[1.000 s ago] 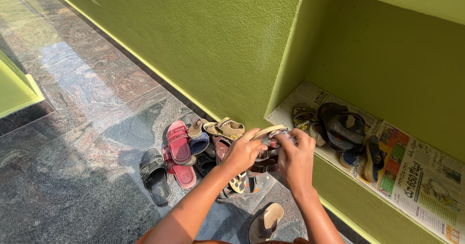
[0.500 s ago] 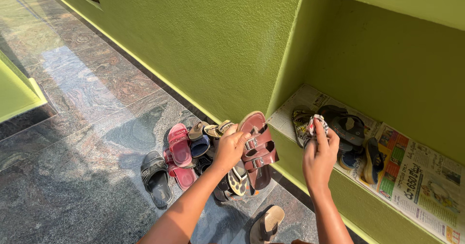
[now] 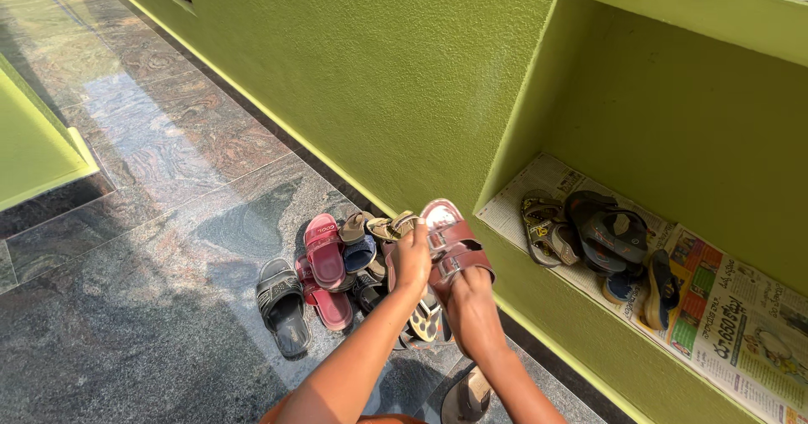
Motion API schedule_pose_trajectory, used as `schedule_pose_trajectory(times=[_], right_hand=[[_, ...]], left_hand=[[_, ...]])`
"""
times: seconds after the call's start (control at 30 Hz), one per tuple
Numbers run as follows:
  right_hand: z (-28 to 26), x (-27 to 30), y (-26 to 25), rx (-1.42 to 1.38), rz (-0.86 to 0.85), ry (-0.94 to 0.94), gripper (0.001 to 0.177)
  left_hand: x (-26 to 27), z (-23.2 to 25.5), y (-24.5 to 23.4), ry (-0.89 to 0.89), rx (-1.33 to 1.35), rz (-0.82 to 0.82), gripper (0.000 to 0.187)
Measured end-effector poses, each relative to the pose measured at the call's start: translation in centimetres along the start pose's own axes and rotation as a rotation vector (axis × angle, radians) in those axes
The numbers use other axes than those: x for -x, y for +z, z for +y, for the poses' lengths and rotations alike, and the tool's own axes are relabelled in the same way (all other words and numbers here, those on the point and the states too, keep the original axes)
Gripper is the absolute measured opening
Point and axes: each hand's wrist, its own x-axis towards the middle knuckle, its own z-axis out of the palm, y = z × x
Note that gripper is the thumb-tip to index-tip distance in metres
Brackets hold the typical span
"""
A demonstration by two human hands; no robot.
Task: The person wipes several pairs of children's shoes with a patterned cloth. They pick up each shoe from a pile on the floor, wipe the upper and sole, and place it on a green shelf lined with newspaper. The person handles sandals and slip-on shoes one at a time.
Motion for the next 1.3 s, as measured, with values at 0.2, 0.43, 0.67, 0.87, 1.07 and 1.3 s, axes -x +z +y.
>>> schedule_pose_trajectory(times=[0.2,0.43,0.67,0.87,1.07,1.3], right_hand=[[4.3,-3.3,0.5,0.102,-0.387,0.070,0.019],[0.4,1.9,-5.8,0.035,-0.287,-0.274,0.048],[-0.3,-1.2,-7.2,0.012,0.088,0.187,0.046],[0.1,0.2,-4.6,-0.112,-0.220,0.152,0.056],[1.6,0.9,-3.7,-1.293,-0.245,1.018,0.046],[1.6,-1.2,-3.1,-1.364,0.134,1.027,0.048]], left_hand=[[0.5,2.1,-1.8,0.060,-0.096,0.054,0.063],[-2.6,4.1,-5.4,0.170,0.105,0.237,0.058],[-1.3,3.2,-3.6,0.151,0.041,0.122,0.061],[-2.9,4.1,-5.9,0.008,0.347,0.195,0.052],[-5.8,0.2,-6.1,0.090,0.474,0.285,0.050],[-4.8,-2.2,-4.2,0.364,-0.270,0.259,0.051]])
